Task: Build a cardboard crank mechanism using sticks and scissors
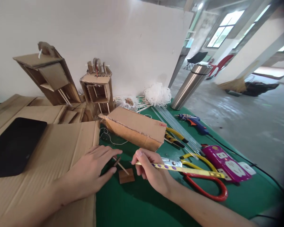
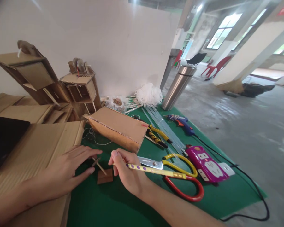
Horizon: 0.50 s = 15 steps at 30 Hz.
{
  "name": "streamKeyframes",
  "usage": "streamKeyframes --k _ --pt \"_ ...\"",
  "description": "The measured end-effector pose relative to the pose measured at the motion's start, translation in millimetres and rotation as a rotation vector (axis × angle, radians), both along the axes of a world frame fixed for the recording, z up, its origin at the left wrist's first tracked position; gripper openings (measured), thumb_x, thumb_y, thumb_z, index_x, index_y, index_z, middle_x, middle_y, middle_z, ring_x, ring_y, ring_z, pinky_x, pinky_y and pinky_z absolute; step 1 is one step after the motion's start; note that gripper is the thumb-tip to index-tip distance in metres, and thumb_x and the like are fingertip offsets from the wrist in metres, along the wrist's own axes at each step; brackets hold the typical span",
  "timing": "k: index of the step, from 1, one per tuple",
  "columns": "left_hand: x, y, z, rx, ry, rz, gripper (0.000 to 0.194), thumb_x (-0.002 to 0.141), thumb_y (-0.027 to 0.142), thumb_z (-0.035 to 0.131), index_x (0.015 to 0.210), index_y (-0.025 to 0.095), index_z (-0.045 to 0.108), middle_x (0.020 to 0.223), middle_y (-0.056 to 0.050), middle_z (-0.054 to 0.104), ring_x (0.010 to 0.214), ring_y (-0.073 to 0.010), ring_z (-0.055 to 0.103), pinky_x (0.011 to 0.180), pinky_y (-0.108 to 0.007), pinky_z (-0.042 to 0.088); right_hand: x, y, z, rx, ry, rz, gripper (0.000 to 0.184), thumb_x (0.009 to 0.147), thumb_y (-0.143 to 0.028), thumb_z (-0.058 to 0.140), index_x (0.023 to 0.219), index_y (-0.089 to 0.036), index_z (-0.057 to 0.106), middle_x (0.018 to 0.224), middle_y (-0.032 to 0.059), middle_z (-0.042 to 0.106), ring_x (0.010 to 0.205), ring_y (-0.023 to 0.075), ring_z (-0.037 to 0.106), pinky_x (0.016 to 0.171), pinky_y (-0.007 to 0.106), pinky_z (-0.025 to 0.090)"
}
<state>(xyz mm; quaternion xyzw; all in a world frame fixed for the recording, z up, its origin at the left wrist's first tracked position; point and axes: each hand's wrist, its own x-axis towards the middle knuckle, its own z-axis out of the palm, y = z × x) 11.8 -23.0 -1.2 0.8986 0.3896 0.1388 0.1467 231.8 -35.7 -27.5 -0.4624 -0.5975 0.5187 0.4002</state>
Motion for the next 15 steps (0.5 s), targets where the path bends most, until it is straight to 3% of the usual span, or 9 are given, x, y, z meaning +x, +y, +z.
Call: streamKeyframes --k 3,7,10,15 --pt "-1.8 -0.7 -1.4 -0.029 -0.010 0.001 0.037 0.093 0.020 0.052 0.130 0.025 0.051 0.105 -0.005 0.065 0.097 -0.0229 0.063 0.085 -0.039 0.052 0.9 -0.7 -0.7 0.021 0.002 -0.013 0.047 0.095 -0.056 0.042 0.073 -0.018 0.058 0.054 -0.0029 0.049 0.044 0.0089 0.042 0.043 0.023 0.030" --pt "-3.5 -1.7 -3.0 -0.062 -0.065 0.019 0.027 0.091 0.020 0.054 0.118 0.026 0.053 0.104 -0.003 0.064 0.096 -0.0221 0.063 0.082 -0.037 0.052 1.5 -1.2 2.0 0.074 0.012 -0.021 0.033 0.094 -0.048 0.049 0.083 -0.018 0.057 0.061 -0.0042 0.047 0.047 0.0087 0.041 0.044 0.022 0.029" --pt "-4.5 -2.9 -3.9 -0.041 -0.107 0.072 0.021 0.090 0.020 0.055 0.110 0.025 0.051 0.101 -0.002 0.064 0.092 -0.0214 0.064 0.077 -0.035 0.053 2.0 -1.9 5.5 0.064 0.003 0.065 0.020 0.093 -0.039 0.053 0.096 -0.020 0.055 0.067 -0.0048 0.045 0.053 0.0094 0.043 0.048 0.022 0.033" --pt "-4.9 -2.8 -5.1 -0.019 -0.127 0.085 0.020 0.087 0.018 0.055 0.106 0.025 0.049 0.095 0.000 0.062 0.085 -0.0194 0.064 0.072 -0.032 0.053 1.7 -4.6 5.6 0.083 0.016 0.175 0.018 0.089 -0.033 0.059 0.098 -0.018 0.057 0.071 -0.0030 0.050 0.055 0.0096 0.043 0.050 0.022 0.035"
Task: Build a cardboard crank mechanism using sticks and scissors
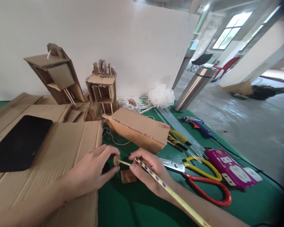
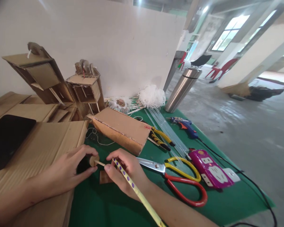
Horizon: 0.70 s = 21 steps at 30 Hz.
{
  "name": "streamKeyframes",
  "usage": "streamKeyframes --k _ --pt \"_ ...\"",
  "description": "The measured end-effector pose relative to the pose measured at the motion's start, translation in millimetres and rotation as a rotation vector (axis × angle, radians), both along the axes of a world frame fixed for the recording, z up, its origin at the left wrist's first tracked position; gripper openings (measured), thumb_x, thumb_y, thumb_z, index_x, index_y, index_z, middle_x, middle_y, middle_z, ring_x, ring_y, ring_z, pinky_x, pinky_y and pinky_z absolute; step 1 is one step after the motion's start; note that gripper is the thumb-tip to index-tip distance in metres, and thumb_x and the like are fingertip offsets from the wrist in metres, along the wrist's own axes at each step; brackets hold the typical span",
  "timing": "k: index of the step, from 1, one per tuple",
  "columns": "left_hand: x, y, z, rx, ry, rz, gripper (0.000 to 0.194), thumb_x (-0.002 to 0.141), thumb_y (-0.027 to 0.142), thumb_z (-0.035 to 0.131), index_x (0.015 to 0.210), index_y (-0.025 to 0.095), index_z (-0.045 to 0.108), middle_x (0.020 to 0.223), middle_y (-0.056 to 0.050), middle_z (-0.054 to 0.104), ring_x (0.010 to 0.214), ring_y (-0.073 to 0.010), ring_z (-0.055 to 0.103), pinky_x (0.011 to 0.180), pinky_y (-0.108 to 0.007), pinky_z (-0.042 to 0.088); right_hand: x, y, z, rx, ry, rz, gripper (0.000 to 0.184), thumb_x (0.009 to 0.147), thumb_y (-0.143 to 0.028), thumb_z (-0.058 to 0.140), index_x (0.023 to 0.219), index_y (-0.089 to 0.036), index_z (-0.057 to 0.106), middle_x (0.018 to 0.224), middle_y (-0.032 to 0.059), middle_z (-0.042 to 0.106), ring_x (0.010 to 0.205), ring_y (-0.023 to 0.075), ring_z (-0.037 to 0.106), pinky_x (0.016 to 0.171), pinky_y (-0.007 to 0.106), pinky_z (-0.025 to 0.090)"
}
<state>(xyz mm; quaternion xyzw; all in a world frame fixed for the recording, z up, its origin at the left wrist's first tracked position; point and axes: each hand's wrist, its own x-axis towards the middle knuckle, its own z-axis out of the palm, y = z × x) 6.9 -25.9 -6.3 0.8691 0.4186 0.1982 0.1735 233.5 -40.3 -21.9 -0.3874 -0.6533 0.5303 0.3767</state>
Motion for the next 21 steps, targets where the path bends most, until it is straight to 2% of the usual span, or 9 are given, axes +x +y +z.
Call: streamKeyframes --k 3,6,8,11,15,18,21 --pt "0.0 0.4 -0.1 -0.003 0.004 -0.012 0.022 0.086 0.016 0.055 0.106 0.025 0.049 0.094 0.000 0.062 0.083 -0.0191 0.064 0.071 -0.033 0.053 -0.9 0.0 -3.3 0.061 0.012 -0.009 0.021 0.086 -0.033 0.063 0.099 -0.018 0.060 0.077 -0.0009 0.053 0.056 0.0095 0.045 0.049 0.023 0.035" --pt "-0.4 -0.1 0.1 -0.005 0.009 -0.021 0.022 0.086 0.016 0.056 0.105 0.024 0.048 0.094 0.000 0.062 0.082 -0.0192 0.064 0.070 -0.033 0.053 -1.4 2.3 -4.9 0.197 -0.052 -0.047 0.012 0.088 -0.029 0.061 0.087 -0.017 0.062 0.074 -0.0007 0.051 0.057 0.0098 0.045 0.051 0.024 0.035" --pt "-0.6 -0.6 0.0 0.010 0.014 -0.031 0.022 0.087 0.018 0.057 0.106 0.024 0.048 0.095 -0.001 0.062 0.084 -0.0201 0.063 0.070 -0.034 0.054 -1.2 4.0 -4.6 0.247 -0.102 -0.072 0.015 0.090 -0.028 0.058 0.080 -0.017 0.061 0.072 -0.0009 0.050 0.057 0.0100 0.045 0.052 0.024 0.035" --pt "-0.4 -0.8 -0.5 0.081 0.006 -0.054 0.021 0.089 0.021 0.059 0.107 0.023 0.049 0.098 -0.003 0.061 0.088 -0.0215 0.062 0.072 -0.036 0.054 -0.9 4.8 -3.3 0.227 -0.119 -0.080 0.016 0.090 -0.030 0.057 0.081 -0.017 0.061 0.072 -0.0011 0.051 0.057 0.0101 0.046 0.051 0.024 0.035" --pt "0.3 -0.4 -1.1 0.137 -0.030 -0.072 0.024 0.090 0.020 0.058 0.112 0.021 0.051 0.111 -0.008 0.060 0.102 -0.0233 0.060 0.084 -0.039 0.054 -1.6 3.1 -2.6 0.178 -0.087 -0.085 0.014 0.090 -0.032 0.057 0.087 -0.018 0.061 0.074 -0.0012 0.052 0.057 0.0100 0.046 0.051 0.024 0.035" --pt "0.4 -0.2 -1.2 0.115 -0.026 -0.063 0.024 0.089 0.021 0.059 0.112 0.020 0.052 0.105 -0.007 0.064 0.097 -0.0231 0.062 0.080 -0.038 0.055 -2.1 2.2 -3.4 0.130 -0.053 -0.083 0.015 0.090 -0.033 0.058 0.092 -0.018 0.060 0.074 -0.0017 0.052 0.056 0.0102 0.046 0.050 0.023 0.036" --pt "0.6 -1.0 0.3 0.131 -0.025 -0.054 0.023 0.089 0.021 0.059 0.112 0.020 0.054 0.103 -0.007 0.065 0.095 -0.0232 0.064 0.078 -0.038 0.056 -1.7 2.8 -3.5 0.145 -0.075 -0.081 0.015 0.091 -0.033 0.057 0.090 -0.018 0.061 0.073 -0.0016 0.052 0.055 0.0102 0.045 0.051 0.024 0.035"
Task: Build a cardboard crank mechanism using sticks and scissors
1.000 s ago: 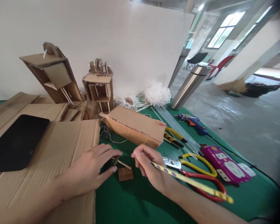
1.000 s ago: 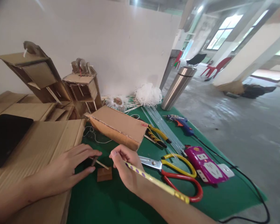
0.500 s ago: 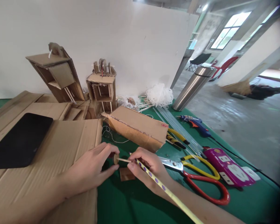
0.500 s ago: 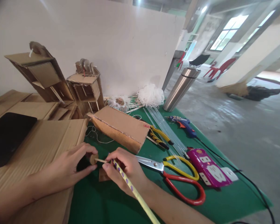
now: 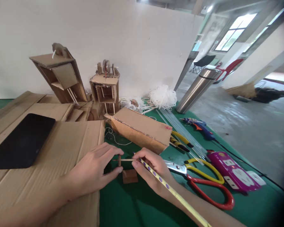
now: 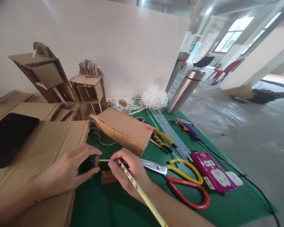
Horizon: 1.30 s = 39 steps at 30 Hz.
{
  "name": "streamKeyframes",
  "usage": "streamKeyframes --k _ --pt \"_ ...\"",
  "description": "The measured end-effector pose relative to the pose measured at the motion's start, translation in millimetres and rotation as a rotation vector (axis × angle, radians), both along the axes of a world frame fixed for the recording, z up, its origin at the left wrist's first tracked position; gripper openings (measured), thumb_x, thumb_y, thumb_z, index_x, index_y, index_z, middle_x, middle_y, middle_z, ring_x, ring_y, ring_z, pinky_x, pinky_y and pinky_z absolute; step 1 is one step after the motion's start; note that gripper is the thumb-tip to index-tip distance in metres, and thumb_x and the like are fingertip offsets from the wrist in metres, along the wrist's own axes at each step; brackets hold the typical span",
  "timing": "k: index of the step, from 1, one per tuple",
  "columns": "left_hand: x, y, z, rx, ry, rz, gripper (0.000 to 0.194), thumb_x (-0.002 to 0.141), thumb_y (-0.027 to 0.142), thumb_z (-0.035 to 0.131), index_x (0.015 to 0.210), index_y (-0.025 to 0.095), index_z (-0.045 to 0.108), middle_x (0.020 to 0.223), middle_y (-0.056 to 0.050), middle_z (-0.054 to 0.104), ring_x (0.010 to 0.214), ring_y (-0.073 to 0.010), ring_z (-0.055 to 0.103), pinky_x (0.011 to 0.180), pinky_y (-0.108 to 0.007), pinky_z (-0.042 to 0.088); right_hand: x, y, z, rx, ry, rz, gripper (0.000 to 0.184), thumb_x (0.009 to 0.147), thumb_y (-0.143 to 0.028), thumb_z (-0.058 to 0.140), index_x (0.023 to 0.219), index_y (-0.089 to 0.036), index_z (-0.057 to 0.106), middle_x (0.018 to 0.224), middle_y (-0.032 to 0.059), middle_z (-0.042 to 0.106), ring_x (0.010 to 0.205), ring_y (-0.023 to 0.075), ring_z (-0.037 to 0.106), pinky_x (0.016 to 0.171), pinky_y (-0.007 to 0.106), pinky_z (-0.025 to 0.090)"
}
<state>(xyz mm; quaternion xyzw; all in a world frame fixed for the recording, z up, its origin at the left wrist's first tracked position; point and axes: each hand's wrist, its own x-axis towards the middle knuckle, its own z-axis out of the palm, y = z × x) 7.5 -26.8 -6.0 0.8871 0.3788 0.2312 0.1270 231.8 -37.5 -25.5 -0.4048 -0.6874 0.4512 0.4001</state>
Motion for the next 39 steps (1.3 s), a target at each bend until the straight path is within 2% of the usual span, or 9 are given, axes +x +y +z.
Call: streamKeyframes --k 8,14,24,29,32,35,39 --pt "0.9 -4.7 8.4 0.114 -0.069 -0.060 0.028 0.093 0.022 0.055 0.121 0.018 0.052 0.102 -0.007 0.065 0.092 -0.0205 0.063 0.078 -0.033 0.055 2.3 3.6 1.4 0.090 -0.112 0.036 0.023 0.095 -0.032 0.052 0.086 -0.017 0.066 0.076 0.0023 0.058 0.066 0.0139 0.054 0.058 0.025 0.039" --pt "0.5 -5.6 9.4 0.182 -0.111 -0.103 0.028 0.094 0.020 0.055 0.121 0.016 0.049 0.097 -0.007 0.066 0.090 -0.0198 0.063 0.078 -0.032 0.054 2.3 6.7 -0.4 0.157 -0.103 0.074 0.035 0.099 -0.041 0.047 0.083 -0.017 0.067 0.076 0.0036 0.056 0.068 0.0156 0.056 0.060 0.026 0.041" --pt "-3.6 -5.7 8.7 0.153 -0.086 -0.143 0.033 0.091 0.006 0.050 0.117 0.025 0.054 0.110 -0.006 0.062 0.098 -0.0191 0.062 0.083 -0.032 0.053 1.5 4.8 0.6 0.127 -0.131 0.097 0.041 0.100 -0.047 0.042 0.084 -0.018 0.065 0.073 0.0021 0.051 0.063 0.0141 0.053 0.056 0.026 0.039" --pt "-5.7 -7.9 14.2 0.030 -0.165 -0.066 0.040 0.084 0.009 0.053 0.122 0.020 0.047 0.109 -0.009 0.061 0.099 -0.0210 0.061 0.084 -0.034 0.055 0.5 6.1 2.2 0.149 -0.122 0.065 0.037 0.100 -0.043 0.044 0.083 -0.017 0.066 0.074 0.0027 0.053 0.065 0.0145 0.053 0.058 0.026 0.039" --pt "-6.1 -8.7 15.3 -0.011 -0.206 -0.017 0.028 0.084 0.009 0.052 0.110 0.020 0.050 0.097 -0.005 0.061 0.089 -0.0182 0.064 0.077 -0.031 0.056 -0.5 6.2 3.5 0.162 -0.118 0.049 0.033 0.099 -0.039 0.047 0.083 -0.017 0.067 0.076 0.0040 0.055 0.068 0.0156 0.056 0.060 0.026 0.041" --pt "-4.8 -6.6 13.6 -0.015 -0.255 -0.021 0.016 0.086 0.008 0.051 0.096 0.020 0.053 0.087 -0.002 0.062 0.081 -0.0153 0.063 0.070 -0.026 0.055 -1.3 5.5 3.8 0.156 -0.121 0.042 0.030 0.098 -0.036 0.049 0.084 -0.017 0.068 0.076 0.0043 0.056 0.068 0.0157 0.056 0.060 0.026 0.041" --pt "-3.1 -3.4 12.6 -0.060 -0.270 -0.032 0.014 0.086 0.008 0.050 0.090 0.020 0.056 0.085 -0.002 0.063 0.079 -0.0145 0.063 0.068 -0.025 0.053 -1.5 4.5 2.7 0.161 -0.128 0.021 0.027 0.096 -0.035 0.052 0.085 -0.018 0.069 0.077 0.0045 0.057 0.069 0.0162 0.057 0.060 0.026 0.042"
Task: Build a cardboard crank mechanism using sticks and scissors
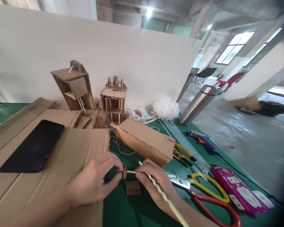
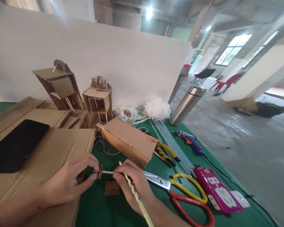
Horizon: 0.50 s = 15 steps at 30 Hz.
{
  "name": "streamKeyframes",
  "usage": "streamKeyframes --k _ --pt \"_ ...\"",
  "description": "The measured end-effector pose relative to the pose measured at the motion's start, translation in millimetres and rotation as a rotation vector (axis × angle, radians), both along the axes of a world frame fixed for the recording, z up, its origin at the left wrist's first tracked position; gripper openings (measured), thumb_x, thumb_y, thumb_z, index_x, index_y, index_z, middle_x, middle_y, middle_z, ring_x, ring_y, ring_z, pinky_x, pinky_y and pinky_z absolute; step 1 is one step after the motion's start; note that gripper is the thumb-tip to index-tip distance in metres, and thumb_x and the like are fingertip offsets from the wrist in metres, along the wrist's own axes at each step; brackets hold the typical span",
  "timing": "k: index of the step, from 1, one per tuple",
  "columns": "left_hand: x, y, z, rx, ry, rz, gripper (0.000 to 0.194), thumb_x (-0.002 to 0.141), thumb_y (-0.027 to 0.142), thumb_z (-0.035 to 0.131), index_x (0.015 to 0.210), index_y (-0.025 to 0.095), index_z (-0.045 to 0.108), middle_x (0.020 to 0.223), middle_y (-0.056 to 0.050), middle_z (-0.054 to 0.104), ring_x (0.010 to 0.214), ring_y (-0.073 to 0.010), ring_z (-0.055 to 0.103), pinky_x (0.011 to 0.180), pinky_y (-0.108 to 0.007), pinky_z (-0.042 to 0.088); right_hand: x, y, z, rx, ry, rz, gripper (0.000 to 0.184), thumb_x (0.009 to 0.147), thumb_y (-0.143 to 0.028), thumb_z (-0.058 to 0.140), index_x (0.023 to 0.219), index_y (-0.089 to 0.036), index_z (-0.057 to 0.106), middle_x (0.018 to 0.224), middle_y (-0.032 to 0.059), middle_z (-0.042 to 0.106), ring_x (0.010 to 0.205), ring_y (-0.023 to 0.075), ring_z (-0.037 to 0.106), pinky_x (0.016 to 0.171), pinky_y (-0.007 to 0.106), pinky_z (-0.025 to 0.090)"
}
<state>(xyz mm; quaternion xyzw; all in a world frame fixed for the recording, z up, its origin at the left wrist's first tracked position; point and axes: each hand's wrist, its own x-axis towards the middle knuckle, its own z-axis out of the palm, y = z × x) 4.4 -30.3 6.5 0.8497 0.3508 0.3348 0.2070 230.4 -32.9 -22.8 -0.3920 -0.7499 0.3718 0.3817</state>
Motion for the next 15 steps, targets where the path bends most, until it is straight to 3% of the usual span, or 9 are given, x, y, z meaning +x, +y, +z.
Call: streamKeyframes --k 15 --pt "-0.8 -1.3 -2.4 -0.033 0.000 -0.029 0.014 0.085 0.008 0.051 0.088 0.020 0.057 0.083 -0.001 0.065 0.077 -0.0144 0.063 0.066 -0.024 0.052 0.1 -0.4 -5.8 0.021 0.000 -0.042 0.020 0.093 -0.033 0.057 0.085 -0.019 0.069 0.075 0.0028 0.057 0.064 0.0149 0.057 0.055 0.024 0.041"
